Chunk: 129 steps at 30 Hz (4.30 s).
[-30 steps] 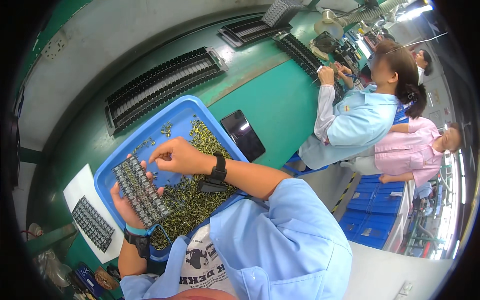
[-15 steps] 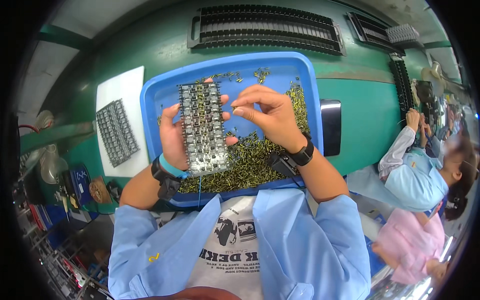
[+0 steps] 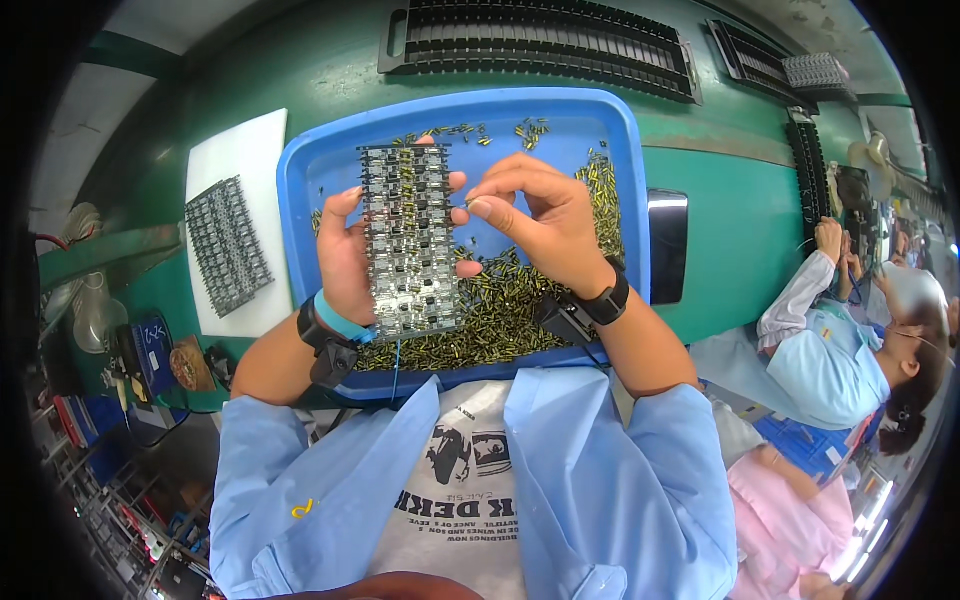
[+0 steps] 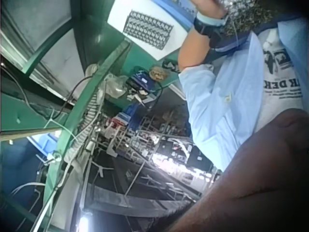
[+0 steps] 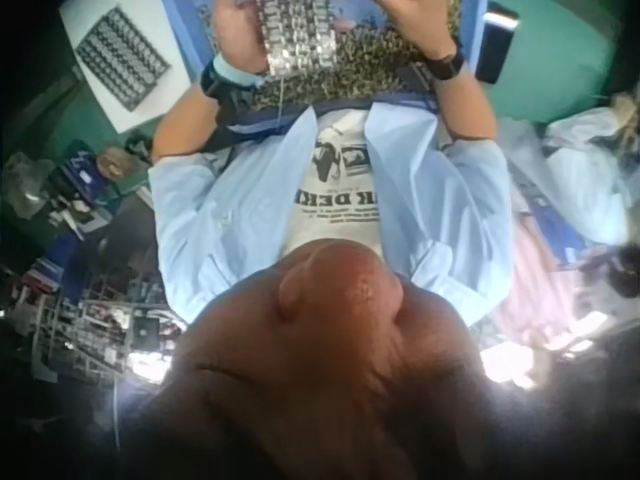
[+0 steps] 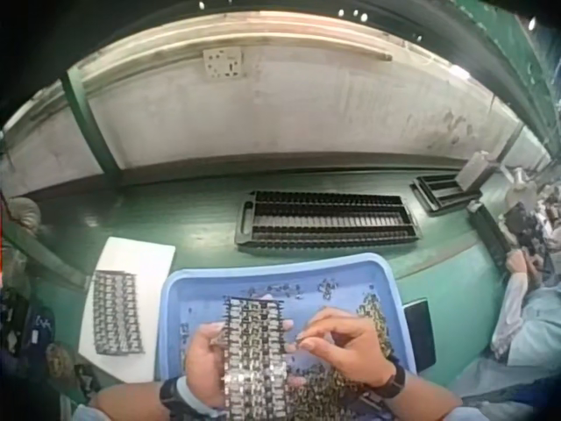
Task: The person picks up a circuit board and populates it by hand with small electronic components from a blue tray, placing them one at a time. After filling the board, the person sets it aside on a white pad and picks up another board to repeat the process.
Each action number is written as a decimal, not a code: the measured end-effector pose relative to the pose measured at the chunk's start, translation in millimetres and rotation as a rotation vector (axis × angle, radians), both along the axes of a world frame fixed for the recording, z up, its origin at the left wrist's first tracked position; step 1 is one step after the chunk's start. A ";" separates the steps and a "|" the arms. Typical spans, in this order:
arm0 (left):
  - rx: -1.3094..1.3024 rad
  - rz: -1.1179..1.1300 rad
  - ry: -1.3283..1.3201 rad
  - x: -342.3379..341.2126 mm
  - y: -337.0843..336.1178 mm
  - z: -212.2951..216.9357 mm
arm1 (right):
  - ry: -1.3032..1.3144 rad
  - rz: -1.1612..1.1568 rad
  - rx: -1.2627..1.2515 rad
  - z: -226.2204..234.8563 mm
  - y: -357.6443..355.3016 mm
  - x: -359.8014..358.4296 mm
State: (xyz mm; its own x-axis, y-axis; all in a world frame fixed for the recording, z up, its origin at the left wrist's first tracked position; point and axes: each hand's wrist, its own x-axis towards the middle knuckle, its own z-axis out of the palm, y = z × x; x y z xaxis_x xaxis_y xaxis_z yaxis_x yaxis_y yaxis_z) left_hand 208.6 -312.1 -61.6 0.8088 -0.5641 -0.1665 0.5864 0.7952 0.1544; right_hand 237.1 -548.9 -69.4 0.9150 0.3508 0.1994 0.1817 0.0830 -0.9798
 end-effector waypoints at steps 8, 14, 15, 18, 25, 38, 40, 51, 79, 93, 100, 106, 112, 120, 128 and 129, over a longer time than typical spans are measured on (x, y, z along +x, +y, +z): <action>-0.003 0.009 -0.054 -0.3 -1.1 -2.2 | -0.021 -0.008 0.004 1.0 3.7 -2.1; 0.039 0.014 -0.046 -2.0 -0.1 0.8 | 0.001 0.021 0.018 3.0 5.8 -4.3; 0.042 0.015 -0.042 -1.9 -1.1 1.6 | 0.012 0.031 0.032 3.5 6.3 -4.6; 0.078 0.016 -0.058 -0.4 -4.9 4.8 | -0.115 0.011 -0.047 11.4 9.9 -5.3; 0.165 0.025 -0.065 -1.1 -3.5 0.4 | -0.340 0.024 -0.223 19.8 20.4 -13.5; 0.202 0.021 -0.094 -4.0 -8.0 5.8 | -0.473 -0.015 -0.408 24.1 23.5 -18.8; 0.215 0.014 -0.092 -3.6 -7.7 5.9 | -0.502 -0.014 -0.434 25.0 22.0 -18.1; 0.184 -0.029 -0.118 -1.0 -7.7 6.9 | -0.646 -0.024 -0.558 27.9 19.4 -20.5; 0.365 -0.049 -0.170 -0.4 -7.2 3.6 | -1.038 -0.044 -0.717 32.2 22.6 -23.7; 0.157 0.003 -0.061 -1.6 -4.9 2.6 | -0.823 0.063 -0.605 34.6 15.6 -16.0; 0.165 0.002 -0.057 0.0 -7.0 3.5 | -0.771 0.009 -0.610 37.6 23.1 -22.1; 0.192 0.033 -0.027 -1.9 -9.8 2.7 | -0.747 -0.044 -0.559 17.2 26.0 -22.6; 0.157 0.021 -0.074 -1.7 -5.7 -3.4 | -0.785 -0.060 -0.555 21.9 27.1 -27.1; 0.160 0.002 -0.044 -4.2 -3.1 -5.6 | -0.922 -0.037 -0.653 20.9 30.0 -26.8; 0.053 -0.012 -0.117 -2.4 -8.9 -5.4 | -0.812 -0.103 -0.565 23.0 23.8 -30.4; 0.044 -0.009 -0.116 -1.2 -10.5 -6.6 | -0.845 -0.112 -0.588 23.0 23.5 -30.5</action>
